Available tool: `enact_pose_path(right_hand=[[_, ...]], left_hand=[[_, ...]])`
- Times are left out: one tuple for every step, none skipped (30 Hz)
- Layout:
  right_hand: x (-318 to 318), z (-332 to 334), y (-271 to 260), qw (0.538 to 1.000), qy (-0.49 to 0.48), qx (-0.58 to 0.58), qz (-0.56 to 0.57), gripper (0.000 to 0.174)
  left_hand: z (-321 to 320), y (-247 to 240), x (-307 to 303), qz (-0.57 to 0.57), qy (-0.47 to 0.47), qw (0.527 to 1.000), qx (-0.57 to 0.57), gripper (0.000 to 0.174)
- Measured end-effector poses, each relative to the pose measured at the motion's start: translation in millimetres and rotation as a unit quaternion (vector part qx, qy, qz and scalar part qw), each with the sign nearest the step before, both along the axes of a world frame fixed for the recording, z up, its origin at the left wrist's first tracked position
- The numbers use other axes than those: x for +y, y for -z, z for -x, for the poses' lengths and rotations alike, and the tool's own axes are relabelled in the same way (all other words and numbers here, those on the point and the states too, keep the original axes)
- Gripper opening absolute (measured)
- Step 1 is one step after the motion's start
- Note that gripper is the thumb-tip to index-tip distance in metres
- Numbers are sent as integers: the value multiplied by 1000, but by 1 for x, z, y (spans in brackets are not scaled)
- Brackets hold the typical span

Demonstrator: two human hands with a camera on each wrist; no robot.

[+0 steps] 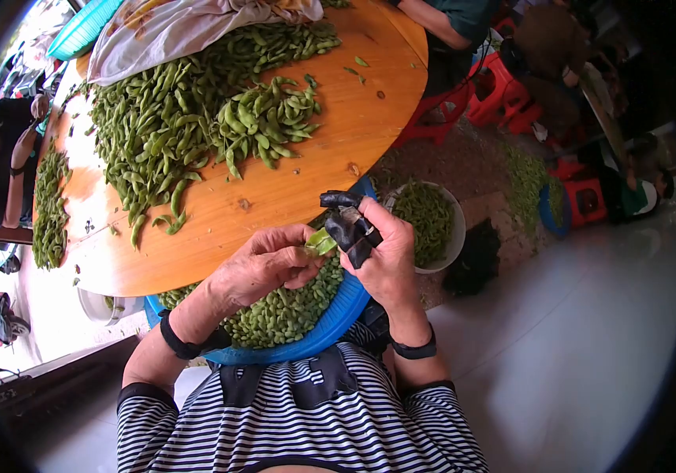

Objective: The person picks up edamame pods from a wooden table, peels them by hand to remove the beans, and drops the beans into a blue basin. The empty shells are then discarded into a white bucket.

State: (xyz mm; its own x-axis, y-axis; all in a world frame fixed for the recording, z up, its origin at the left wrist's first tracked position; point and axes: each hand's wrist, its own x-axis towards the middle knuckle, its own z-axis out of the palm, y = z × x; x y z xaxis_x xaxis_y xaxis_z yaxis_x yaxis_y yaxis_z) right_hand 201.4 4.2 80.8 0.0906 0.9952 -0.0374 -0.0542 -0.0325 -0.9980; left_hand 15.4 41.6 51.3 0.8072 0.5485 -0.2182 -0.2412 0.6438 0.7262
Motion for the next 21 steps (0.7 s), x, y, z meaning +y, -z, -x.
enact_pose_path(right_hand=[[-1,2,-3,999,-8,-38,-5,27],[-1,3,-5,997,-15,-77,-9,27],[-1,4,-6,997,-15,-77,-9,27],[-1,4,-7,997,-28,-75,-5,26],[-1,5,-8,997,-42,-72,0,25],[-1,6,-9,998,-46,-45,11,27],[0,5,-8,998,-47,-45,11,27],[1,2,-8,999,-33,29,19,28],[2,-3,-6,994,-19,103,25,28],[2,-13,-1,991,-5,133,15,38],[0,-27,2,992,-7,122,-18,61],[-3,-41,1,993,9,111,-37,82],[-6,-55,-1,995,34,89,-43,89],[-7,-71,-5,996,89,6,-2,90],[-8,-83,-7,996,73,16,-45,53],[-8,-99,-3,984,112,-135,-17,32],[-7,-113,0,947,149,-284,11,24],[-8,-120,0,880,179,-440,0,26],[-5,-122,0,788,204,-581,-15,28],[-4,-120,-1,789,203,-579,-18,28],[-4,-117,-4,810,215,-546,-17,30]], left_hand=[[0,0,0,0,0,1000,0,15],[0,2,1,-6,3,1000,15,14],[0,4,1,-12,7,999,29,13],[0,11,1,-12,7,999,29,13],[0,20,1,3,7,1000,10,14],[0,21,1,19,6,1000,-7,15],[1,20,0,19,5,1000,-7,15],[1,15,-1,6,0,999,38,18],[2,7,-2,-8,-6,997,83,21],[6,1,-2,-9,-6,996,83,21],[14,-5,-1,-76,38,992,90,22],[23,-13,2,-145,81,981,98,23],[29,-23,6,-150,77,980,101,23],[36,-33,10,-272,122,949,99,22],[42,-39,15,-388,166,902,95,22],[47,-36,22,-436,144,883,100,20],[51,-39,30,-492,63,854,156,17],[52,-43,42,-540,-18,815,208,15],[50,-48,69,-663,-160,637,359,16],[50,-44,89,-687,-185,594,376,18],[49,-49,103,-718,-194,530,407,22]])
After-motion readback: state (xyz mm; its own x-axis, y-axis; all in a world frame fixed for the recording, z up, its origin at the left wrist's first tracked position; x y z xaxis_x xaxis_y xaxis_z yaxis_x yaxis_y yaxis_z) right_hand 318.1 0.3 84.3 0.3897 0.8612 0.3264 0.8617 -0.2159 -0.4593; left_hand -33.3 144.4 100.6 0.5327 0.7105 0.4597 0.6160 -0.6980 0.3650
